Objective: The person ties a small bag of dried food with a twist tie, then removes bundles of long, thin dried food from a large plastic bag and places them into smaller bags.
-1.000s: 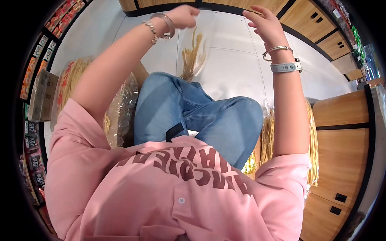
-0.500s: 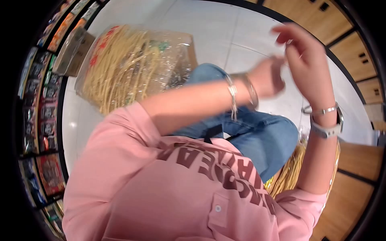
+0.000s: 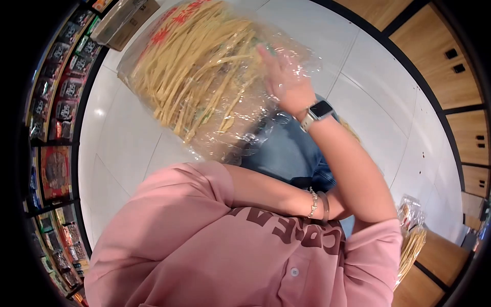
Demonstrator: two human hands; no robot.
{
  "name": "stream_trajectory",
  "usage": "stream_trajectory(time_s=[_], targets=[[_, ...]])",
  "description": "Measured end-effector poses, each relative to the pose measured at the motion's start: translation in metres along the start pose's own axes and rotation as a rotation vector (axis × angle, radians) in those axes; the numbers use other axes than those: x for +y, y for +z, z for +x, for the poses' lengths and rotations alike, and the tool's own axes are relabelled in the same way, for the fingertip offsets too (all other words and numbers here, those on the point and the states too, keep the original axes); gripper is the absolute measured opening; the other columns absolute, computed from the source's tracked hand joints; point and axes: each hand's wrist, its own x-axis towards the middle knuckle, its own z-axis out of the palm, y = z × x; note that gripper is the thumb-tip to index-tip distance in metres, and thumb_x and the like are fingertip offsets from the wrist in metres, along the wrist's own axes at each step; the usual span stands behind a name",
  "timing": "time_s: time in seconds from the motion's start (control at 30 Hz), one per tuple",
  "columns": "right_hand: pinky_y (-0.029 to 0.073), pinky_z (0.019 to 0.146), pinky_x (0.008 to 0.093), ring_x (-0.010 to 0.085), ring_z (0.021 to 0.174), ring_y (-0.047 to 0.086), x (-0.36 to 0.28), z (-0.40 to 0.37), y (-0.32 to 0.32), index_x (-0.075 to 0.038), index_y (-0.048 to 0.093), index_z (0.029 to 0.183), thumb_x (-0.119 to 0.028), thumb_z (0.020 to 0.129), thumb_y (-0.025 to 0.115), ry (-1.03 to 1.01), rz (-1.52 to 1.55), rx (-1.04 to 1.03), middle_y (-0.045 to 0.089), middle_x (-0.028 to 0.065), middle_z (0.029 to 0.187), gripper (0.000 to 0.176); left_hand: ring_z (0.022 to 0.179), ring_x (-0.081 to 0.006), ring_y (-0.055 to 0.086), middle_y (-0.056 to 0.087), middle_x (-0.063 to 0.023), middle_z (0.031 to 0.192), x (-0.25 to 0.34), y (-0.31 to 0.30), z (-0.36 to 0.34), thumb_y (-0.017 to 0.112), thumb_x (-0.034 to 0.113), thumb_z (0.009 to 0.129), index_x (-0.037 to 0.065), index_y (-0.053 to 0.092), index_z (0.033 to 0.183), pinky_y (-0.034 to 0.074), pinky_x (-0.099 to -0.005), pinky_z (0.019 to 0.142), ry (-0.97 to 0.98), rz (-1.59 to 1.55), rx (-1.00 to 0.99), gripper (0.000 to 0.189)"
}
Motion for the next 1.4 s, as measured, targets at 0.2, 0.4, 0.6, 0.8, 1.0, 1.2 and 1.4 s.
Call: stream_trajectory(time_s=[0.2,0.4,0.6,0.8,1.0,1.2,1.4], targets=[[0.038,0.097,0.0439,0.0323,0.118,0.046,-0.028,0.051,0.035,-0.012,0.045,0.128,-0.008,0.075,0.061,-0.113,0.044,-0.154,0.045,0.0133,0.131,0.055,0.090,-0.0323,0.059,0.064,-0.0143,0.097,-0.002,-0.039,-0.008,0.053,0.005,0.075,0.006,0.065,0.091,0.047,-0.0382,0.078,-0.087,-0.151,-0.133,0.020],[0.035,0.100,0.0452,0.0279,0.120,0.045,-0.079,0.080,0.045,-0.017,0.044,0.129,-0.005,0.068,0.064,-0.379,0.153,-0.074,0.046,0.0101,0.130,0.065,0.090,-0.0328,0.059,0.064,-0.0152,0.096,-0.007,-0.038,-0.004,0.053,0.005,0.074,0.005,0.065,0.091,0.048,-0.0383,0.078,-0.083,-0.140,-0.162,0.020],[0.033,0.100,0.0463,0.0276,0.104,0.051,-0.083,0.089,0.051,-0.014,0.052,0.115,-0.010,0.073,0.058,-0.392,0.145,-0.187,0.055,0.0079,0.100,0.043,0.089,-0.0332,0.059,0.064,-0.0160,0.096,-0.011,-0.033,0.001,0.053,0.005,0.073,0.005,0.065,0.091,0.048,-0.0385,0.077,-0.086,-0.123,-0.160,0.021],[0.030,0.103,0.0481,0.0280,0.115,0.047,-0.096,0.091,0.055,-0.012,0.050,0.113,-0.009,0.080,0.051,-0.411,0.207,-0.163,0.053,0.0111,0.115,0.034,0.089,-0.0337,0.060,0.064,-0.0169,0.095,-0.014,-0.024,0.007,0.053,0.005,0.072,0.004,0.065,0.091,0.048,-0.0386,0.076,-0.091,-0.097,-0.175,0.022],[0.026,0.106,0.0503,0.0267,0.123,0.041,-0.116,0.105,0.070,-0.013,0.049,0.116,-0.010,0.080,0.051,-0.436,0.062,-0.108,0.049,0.0131,0.125,0.036,0.088,-0.0342,0.060,0.064,-0.0178,0.094,-0.017,-0.019,0.010,0.053,0.006,0.071,0.004,0.064,0.091,0.048,-0.0387,0.076,-0.096,-0.061,-0.199,0.022],[0.028,0.105,0.0478,0.0266,0.117,0.046,-0.104,0.116,0.052,-0.011,0.052,0.108,-0.011,0.080,0.052,-0.487,0.046,-0.209,0.053,0.0102,0.112,0.028,0.088,-0.0347,0.060,0.063,-0.0187,0.094,-0.028,-0.013,0.012,0.054,0.006,0.070,0.003,0.064,0.090,0.048,-0.0389,0.075,-0.092,-0.005,-0.248,0.023],[0.030,0.104,0.0472,0.0286,0.117,0.045,-0.091,0.121,0.044,-0.008,0.053,0.101,-0.013,0.077,0.053,-0.601,0.063,-0.189,0.052,0.0116,0.115,0.024,0.087,-0.0352,0.060,0.063,-0.0196,0.093,-0.035,-0.009,0.015,0.054,0.006,0.069,0.003,0.064,0.090,0.048,-0.0390,0.075,-0.084,0.052,-0.320,0.024]])
